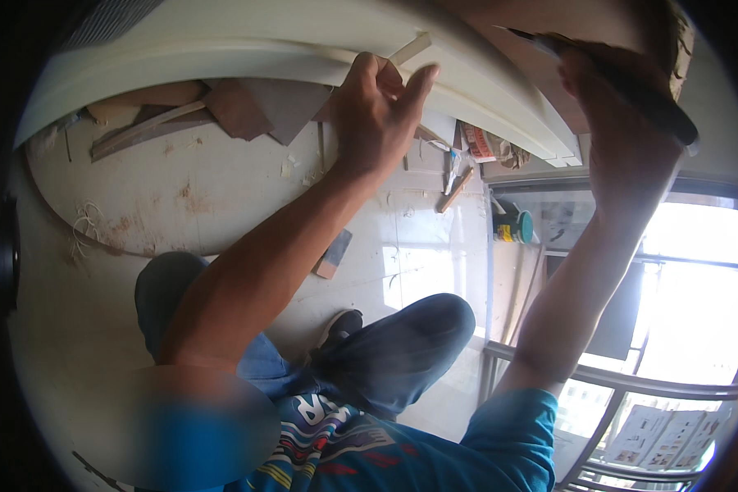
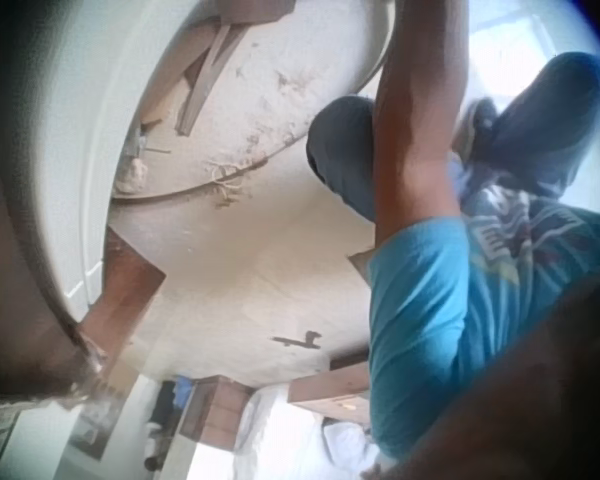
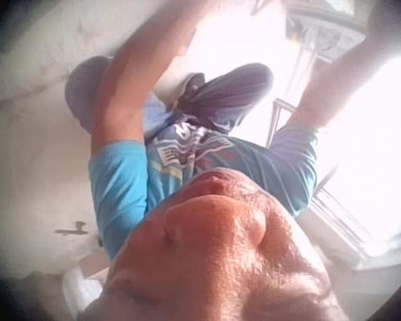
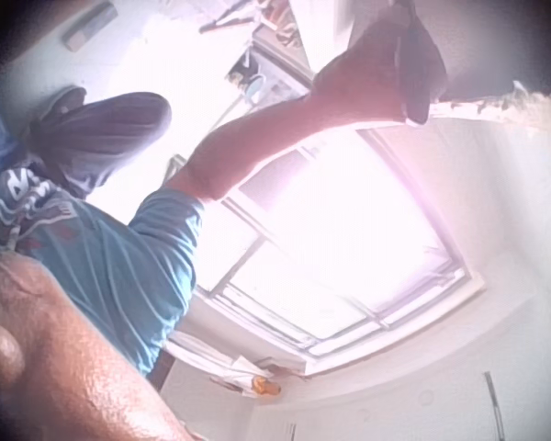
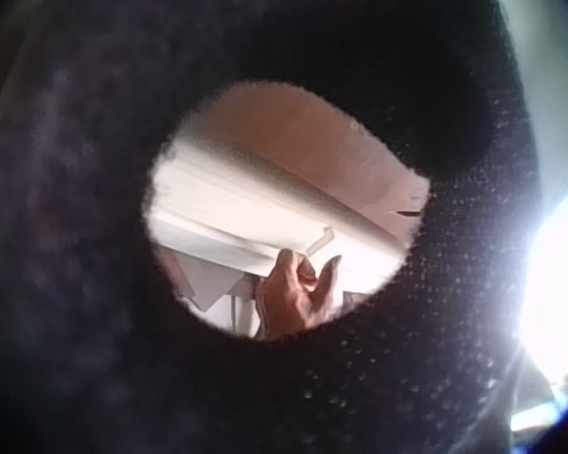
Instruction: The person sits on the floor and uses a sanding block to smooth a white curved molding on a staircase. They then use a utility knife to trim and clean the edges of the molding, removing excess material and debris.
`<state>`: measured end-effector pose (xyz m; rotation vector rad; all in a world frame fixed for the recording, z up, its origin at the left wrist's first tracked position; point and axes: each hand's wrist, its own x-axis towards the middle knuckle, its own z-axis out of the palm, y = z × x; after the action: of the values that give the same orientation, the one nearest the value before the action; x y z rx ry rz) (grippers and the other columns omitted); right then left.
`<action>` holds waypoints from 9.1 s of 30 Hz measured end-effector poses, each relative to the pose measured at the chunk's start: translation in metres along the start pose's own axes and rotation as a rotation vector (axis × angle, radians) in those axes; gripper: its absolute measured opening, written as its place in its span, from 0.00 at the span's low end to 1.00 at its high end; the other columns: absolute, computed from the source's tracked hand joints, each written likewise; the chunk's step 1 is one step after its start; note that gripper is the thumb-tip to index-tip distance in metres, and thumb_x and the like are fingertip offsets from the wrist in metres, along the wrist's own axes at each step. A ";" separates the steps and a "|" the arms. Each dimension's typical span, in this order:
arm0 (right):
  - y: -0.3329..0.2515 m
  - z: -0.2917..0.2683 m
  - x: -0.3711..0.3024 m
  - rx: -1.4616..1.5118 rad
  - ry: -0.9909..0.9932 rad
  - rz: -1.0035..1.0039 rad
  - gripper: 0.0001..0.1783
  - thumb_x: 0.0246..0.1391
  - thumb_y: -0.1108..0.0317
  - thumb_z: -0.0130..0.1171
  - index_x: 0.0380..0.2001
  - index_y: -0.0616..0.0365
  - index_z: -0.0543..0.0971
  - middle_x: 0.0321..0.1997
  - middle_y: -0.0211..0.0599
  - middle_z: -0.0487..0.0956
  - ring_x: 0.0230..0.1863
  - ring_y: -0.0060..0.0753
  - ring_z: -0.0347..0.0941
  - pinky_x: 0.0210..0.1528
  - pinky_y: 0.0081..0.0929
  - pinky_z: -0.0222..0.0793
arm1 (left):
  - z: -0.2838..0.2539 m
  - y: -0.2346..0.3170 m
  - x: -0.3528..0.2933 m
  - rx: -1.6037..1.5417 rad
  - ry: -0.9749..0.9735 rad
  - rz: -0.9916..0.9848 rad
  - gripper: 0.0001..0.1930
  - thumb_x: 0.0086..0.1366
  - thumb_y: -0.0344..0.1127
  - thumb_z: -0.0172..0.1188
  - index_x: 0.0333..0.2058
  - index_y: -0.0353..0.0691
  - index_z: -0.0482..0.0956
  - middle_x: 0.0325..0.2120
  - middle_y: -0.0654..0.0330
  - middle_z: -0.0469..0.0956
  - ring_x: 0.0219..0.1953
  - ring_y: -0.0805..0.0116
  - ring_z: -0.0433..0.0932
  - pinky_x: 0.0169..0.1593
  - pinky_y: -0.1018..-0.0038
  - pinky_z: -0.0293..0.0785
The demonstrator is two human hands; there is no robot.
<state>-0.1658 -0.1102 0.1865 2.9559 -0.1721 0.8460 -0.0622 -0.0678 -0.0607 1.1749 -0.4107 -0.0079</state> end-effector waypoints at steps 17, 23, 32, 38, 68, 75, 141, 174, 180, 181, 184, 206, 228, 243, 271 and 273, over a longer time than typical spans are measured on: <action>0.021 0.075 -0.169 0.555 0.537 0.381 0.14 0.58 0.75 0.76 0.43 0.64 0.81 0.47 0.46 0.89 0.48 0.33 0.87 0.54 0.30 0.83 | -0.031 0.006 0.053 0.657 -0.132 0.710 0.22 0.68 0.48 0.75 0.56 0.44 0.89 0.25 0.61 0.87 0.25 0.66 0.85 0.34 0.66 0.82; 0.039 0.076 -0.189 0.545 0.576 0.461 0.13 0.58 0.74 0.77 0.42 0.63 0.82 0.46 0.46 0.90 0.48 0.32 0.87 0.55 0.30 0.82 | -0.041 0.003 0.032 0.550 -0.226 0.935 0.10 0.65 0.34 0.78 0.43 0.40 0.90 0.24 0.63 0.84 0.22 0.70 0.80 0.29 0.73 0.78; 0.053 0.070 -0.200 0.475 0.652 0.446 0.15 0.62 0.69 0.76 0.46 0.68 0.84 0.44 0.47 0.90 0.39 0.34 0.88 0.46 0.31 0.87 | -0.038 0.042 0.043 0.598 -0.143 0.897 0.14 0.64 0.37 0.79 0.46 0.42 0.87 0.35 0.62 0.80 0.32 0.70 0.78 0.32 0.71 0.76; 0.055 0.069 -0.200 0.317 0.562 0.415 0.15 0.61 0.66 0.78 0.44 0.66 0.86 0.43 0.45 0.90 0.39 0.31 0.87 0.45 0.30 0.85 | -0.051 0.025 0.054 0.743 -0.276 0.925 0.16 0.62 0.36 0.79 0.49 0.48 0.92 0.38 0.62 0.79 0.33 0.67 0.79 0.33 0.68 0.78; -0.010 0.093 -0.109 0.287 0.176 0.357 0.17 0.58 0.75 0.76 0.51 0.56 0.88 0.47 0.33 0.91 0.50 0.27 0.89 0.57 0.28 0.84 | -0.006 -0.024 0.000 -0.618 -0.033 -0.799 0.42 0.66 0.66 0.71 0.60 0.32 0.72 0.53 0.55 0.71 0.46 0.67 0.74 0.39 0.68 0.81; -0.029 0.089 -0.081 0.236 0.025 0.214 0.16 0.58 0.75 0.77 0.50 0.56 0.88 0.45 0.31 0.90 0.48 0.27 0.88 0.55 0.28 0.84 | -0.009 -0.025 0.006 -0.671 -0.095 -0.840 0.41 0.63 0.62 0.72 0.60 0.33 0.75 0.53 0.56 0.72 0.46 0.66 0.73 0.37 0.68 0.81; 0.002 0.153 -0.078 0.248 0.088 0.099 0.17 0.56 0.73 0.78 0.49 0.58 0.88 0.48 0.35 0.90 0.48 0.32 0.90 0.54 0.29 0.87 | -0.018 -0.066 0.005 -0.369 -0.117 -0.422 0.38 0.60 0.55 0.83 0.56 0.29 0.80 0.50 0.52 0.83 0.38 0.70 0.83 0.34 0.73 0.82; 0.030 0.156 -0.082 -0.015 0.067 0.042 0.14 0.61 0.69 0.77 0.48 0.59 0.90 0.49 0.38 0.90 0.49 0.29 0.89 0.53 0.32 0.87 | -0.021 -0.063 0.013 -0.441 -0.073 -0.148 0.24 0.68 0.36 0.75 0.55 0.24 0.82 0.51 0.44 0.84 0.53 0.56 0.81 0.59 0.62 0.76; 0.024 0.143 -0.075 0.121 0.071 -0.069 0.13 0.61 0.68 0.77 0.48 0.56 0.91 0.49 0.35 0.90 0.49 0.32 0.89 0.55 0.33 0.87 | -0.017 -0.060 0.011 -0.472 -0.084 -0.179 0.24 0.68 0.36 0.75 0.55 0.23 0.81 0.52 0.43 0.84 0.55 0.56 0.80 0.59 0.62 0.76; 0.020 0.142 -0.075 0.220 0.087 -0.014 0.13 0.61 0.68 0.77 0.48 0.55 0.91 0.49 0.35 0.90 0.49 0.33 0.90 0.56 0.33 0.86 | -0.017 -0.060 0.011 -0.464 -0.083 -0.178 0.24 0.68 0.37 0.75 0.55 0.23 0.81 0.52 0.43 0.84 0.55 0.55 0.80 0.60 0.61 0.76; 0.012 0.135 -0.068 0.203 0.004 0.078 0.13 0.61 0.68 0.77 0.48 0.56 0.90 0.50 0.36 0.90 0.50 0.34 0.90 0.57 0.34 0.86 | -0.017 -0.063 0.011 -0.439 -0.073 -0.158 0.25 0.68 0.37 0.75 0.54 0.23 0.81 0.52 0.42 0.84 0.55 0.54 0.80 0.60 0.61 0.76; 0.034 0.153 -0.079 0.094 0.100 0.042 0.16 0.60 0.68 0.78 0.50 0.59 0.89 0.47 0.37 0.91 0.47 0.31 0.89 0.52 0.31 0.86 | -0.023 -0.066 0.014 -0.455 -0.143 -0.116 0.25 0.69 0.40 0.77 0.54 0.25 0.81 0.49 0.46 0.85 0.50 0.59 0.82 0.55 0.64 0.78; 0.012 0.154 -0.087 0.056 0.155 0.009 0.15 0.58 0.68 0.79 0.47 0.56 0.89 0.43 0.33 0.92 0.43 0.31 0.91 0.47 0.27 0.88 | -0.027 -0.061 0.013 -0.432 -0.104 -0.148 0.24 0.68 0.38 0.76 0.54 0.25 0.83 0.50 0.45 0.86 0.53 0.56 0.82 0.59 0.62 0.76; 0.014 0.161 -0.089 0.111 0.170 0.099 0.16 0.58 0.65 0.80 0.47 0.55 0.89 0.42 0.32 0.92 0.43 0.28 0.91 0.47 0.28 0.87 | -0.026 -0.063 0.013 -0.359 -0.104 -0.066 0.25 0.69 0.41 0.76 0.55 0.27 0.83 0.51 0.44 0.86 0.54 0.53 0.83 0.60 0.60 0.77; 0.023 0.141 -0.086 0.165 0.173 -0.099 0.14 0.56 0.72 0.79 0.45 0.62 0.89 0.43 0.38 0.91 0.39 0.32 0.91 0.44 0.26 0.88 | -0.028 -0.060 0.012 -0.435 -0.131 -0.088 0.23 0.69 0.40 0.77 0.52 0.25 0.84 0.48 0.47 0.87 0.51 0.59 0.83 0.57 0.63 0.77; 0.023 0.141 -0.088 0.202 0.171 -0.087 0.14 0.56 0.71 0.79 0.45 0.62 0.89 0.44 0.38 0.91 0.40 0.32 0.91 0.44 0.25 0.88 | -0.026 -0.062 0.013 -0.457 -0.130 -0.102 0.23 0.69 0.40 0.77 0.52 0.25 0.84 0.48 0.47 0.87 0.51 0.59 0.83 0.57 0.63 0.77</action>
<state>-0.1687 -0.1380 0.0208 3.0241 0.0541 1.1619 -0.0294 -0.0715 -0.1206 0.7438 -0.4358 -0.2556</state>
